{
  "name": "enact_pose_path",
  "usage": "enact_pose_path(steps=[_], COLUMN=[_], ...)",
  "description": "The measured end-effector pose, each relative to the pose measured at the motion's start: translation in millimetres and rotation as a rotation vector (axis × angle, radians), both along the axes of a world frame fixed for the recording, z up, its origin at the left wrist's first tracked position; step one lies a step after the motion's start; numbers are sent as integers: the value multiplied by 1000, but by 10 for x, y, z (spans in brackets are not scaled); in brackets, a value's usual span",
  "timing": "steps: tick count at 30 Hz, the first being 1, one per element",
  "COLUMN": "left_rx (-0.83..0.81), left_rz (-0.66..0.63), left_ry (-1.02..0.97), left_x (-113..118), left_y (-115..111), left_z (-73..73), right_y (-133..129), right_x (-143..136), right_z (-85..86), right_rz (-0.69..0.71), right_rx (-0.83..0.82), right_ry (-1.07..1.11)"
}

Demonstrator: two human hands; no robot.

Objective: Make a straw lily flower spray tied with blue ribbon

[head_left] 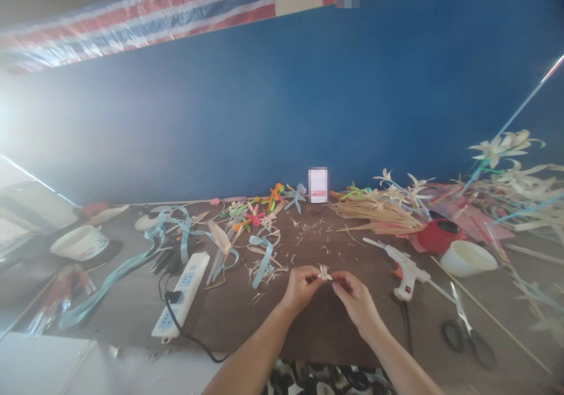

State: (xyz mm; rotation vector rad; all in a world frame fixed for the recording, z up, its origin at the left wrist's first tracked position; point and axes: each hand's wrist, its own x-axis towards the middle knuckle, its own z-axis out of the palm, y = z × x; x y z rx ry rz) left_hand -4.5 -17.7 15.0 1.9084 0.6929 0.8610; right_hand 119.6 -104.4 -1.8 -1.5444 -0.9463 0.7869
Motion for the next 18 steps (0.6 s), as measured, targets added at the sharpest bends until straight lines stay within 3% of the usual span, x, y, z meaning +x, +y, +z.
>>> enact_pose_path(steps=[11, 18], left_rx=[-50, -128], left_rz=[8, -45], left_ry=[10, -82], left_x=[2, 13], left_y=[1, 29], left_z=[11, 39], right_y=[-7, 0], right_x=[-119, -101], right_z=[-21, -23], right_rz=[-44, -60], right_rx=[31, 59], right_ry=[-71, -65])
